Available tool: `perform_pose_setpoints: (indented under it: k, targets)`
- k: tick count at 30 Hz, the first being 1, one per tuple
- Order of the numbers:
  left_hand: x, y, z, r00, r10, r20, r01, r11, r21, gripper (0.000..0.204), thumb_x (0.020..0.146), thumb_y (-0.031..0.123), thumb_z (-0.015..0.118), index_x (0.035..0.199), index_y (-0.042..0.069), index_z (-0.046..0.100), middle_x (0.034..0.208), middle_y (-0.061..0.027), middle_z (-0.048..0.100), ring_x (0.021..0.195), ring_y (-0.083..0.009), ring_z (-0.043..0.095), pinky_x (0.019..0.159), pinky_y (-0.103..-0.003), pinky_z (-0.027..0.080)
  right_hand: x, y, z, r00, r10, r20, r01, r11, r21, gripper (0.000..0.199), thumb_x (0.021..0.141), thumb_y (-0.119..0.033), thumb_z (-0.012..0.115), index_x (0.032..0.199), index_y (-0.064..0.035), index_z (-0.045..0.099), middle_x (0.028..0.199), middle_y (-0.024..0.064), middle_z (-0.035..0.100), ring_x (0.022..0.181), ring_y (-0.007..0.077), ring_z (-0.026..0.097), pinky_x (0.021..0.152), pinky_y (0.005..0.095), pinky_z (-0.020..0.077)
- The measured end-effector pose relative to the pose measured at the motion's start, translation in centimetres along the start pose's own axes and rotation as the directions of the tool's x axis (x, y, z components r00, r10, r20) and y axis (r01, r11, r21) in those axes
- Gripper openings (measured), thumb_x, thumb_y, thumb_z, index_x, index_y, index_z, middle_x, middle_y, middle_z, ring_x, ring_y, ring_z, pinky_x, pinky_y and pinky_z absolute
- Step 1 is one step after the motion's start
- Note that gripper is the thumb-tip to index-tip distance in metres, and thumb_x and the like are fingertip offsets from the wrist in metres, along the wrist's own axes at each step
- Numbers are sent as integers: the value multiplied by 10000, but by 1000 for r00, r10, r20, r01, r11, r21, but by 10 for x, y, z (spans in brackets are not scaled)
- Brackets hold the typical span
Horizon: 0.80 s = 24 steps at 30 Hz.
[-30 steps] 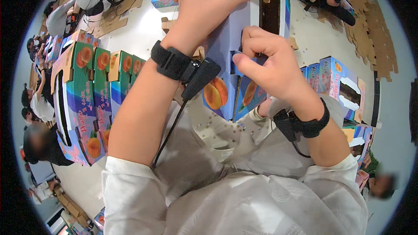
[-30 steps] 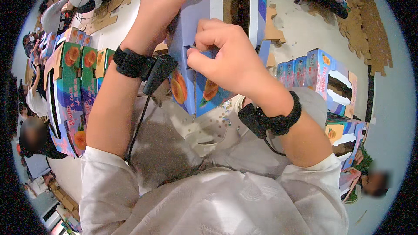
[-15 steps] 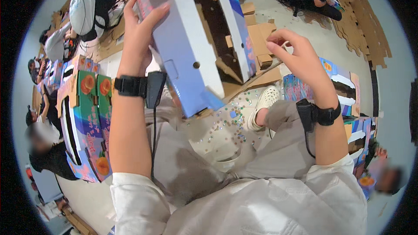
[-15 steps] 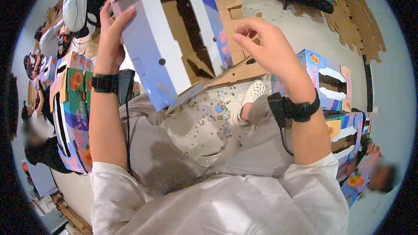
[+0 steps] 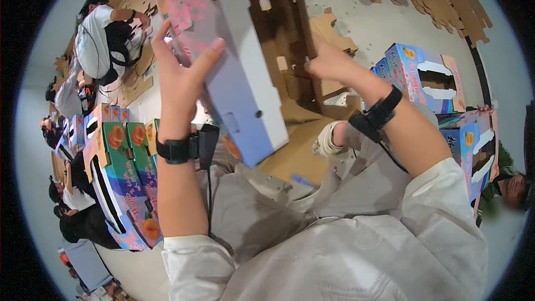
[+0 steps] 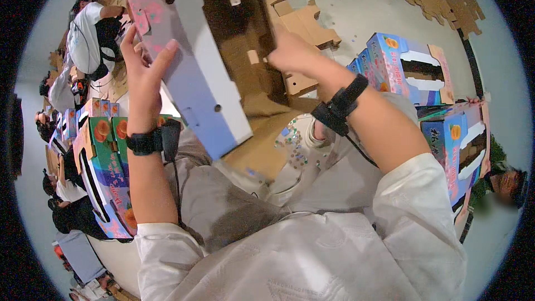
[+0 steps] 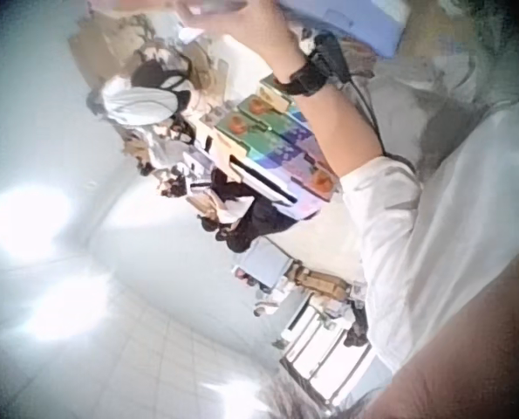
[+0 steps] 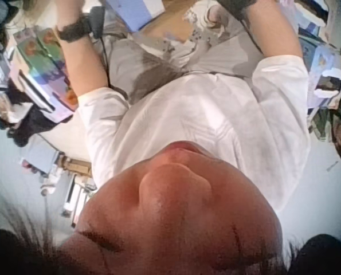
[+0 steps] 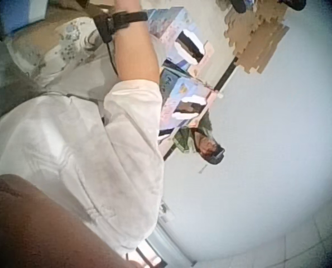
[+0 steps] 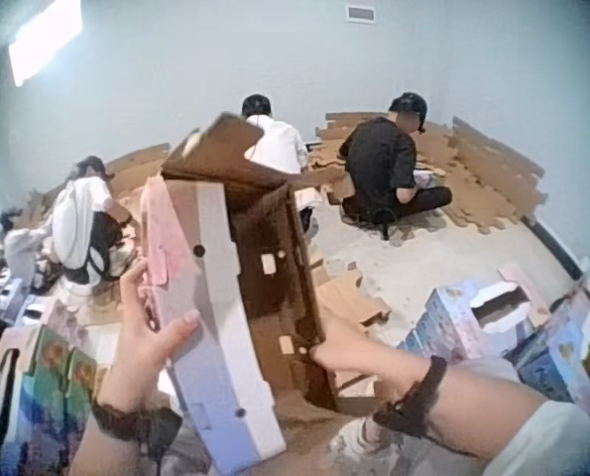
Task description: Folding and assembling cardboard fruit boxes on the floor in a work environment.
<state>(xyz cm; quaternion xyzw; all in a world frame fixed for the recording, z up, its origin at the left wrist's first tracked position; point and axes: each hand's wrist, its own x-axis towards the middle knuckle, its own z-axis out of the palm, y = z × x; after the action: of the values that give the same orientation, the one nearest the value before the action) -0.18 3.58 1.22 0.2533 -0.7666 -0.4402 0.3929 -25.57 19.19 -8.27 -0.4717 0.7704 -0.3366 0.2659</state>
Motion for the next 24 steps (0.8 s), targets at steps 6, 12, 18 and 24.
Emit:
perform_pose_setpoints:
  k: [6, 12, 18, 24]
  targets:
    - [21, -77, -87, 945, -319, -78, 270, 891, -366, 885, 914, 171, 834, 1586, 78, 267, 1338, -193, 591, 1215, -245, 614, 989, -369, 532, 0, 29, -65, 978, 137, 157, -204, 790, 578, 417, 1021, -177, 668, 1392, -5, 586, 1197, 109, 725, 1077, 213, 684, 872, 394, 566]
    - [8, -113, -105, 741, -672, -12, 656, 719, 230, 962, 941, 536, 768, 1625, 100, 251, 1436, -235, 574, 1225, -293, 621, 958, -357, 517, -8, 27, -67, 982, 188, -5, -161, 856, 492, 339, 1031, -132, 646, 1354, -27, 647, 1124, 87, 743, 929, 169, 710, 818, 362, 573]
    - [-11, -134, -18, 773, -581, 253, 455, 787, 416, 1010, 860, 620, 798, 1581, 94, 324, 1386, -169, 599, 1327, -291, 560, 1030, -485, 482, -4, 33, -45, 986, 72, -152, 0, 906, 424, 287, 978, -80, 645, 1249, -5, 699, 967, 83, 768, 827, 122, 684, 746, 312, 532]
    - [-11, -107, 3, 723, -618, 309, 634, 771, 59, 788, 802, 181, 790, 1427, -16, 354, 1309, -179, 553, 1154, -253, 597, 946, -384, 541, -28, -4, -26, 966, -22, -257, 101, 948, 301, 274, 989, -132, 658, 1233, -12, 694, 929, 106, 776, 827, 142, 715, 745, 324, 540]
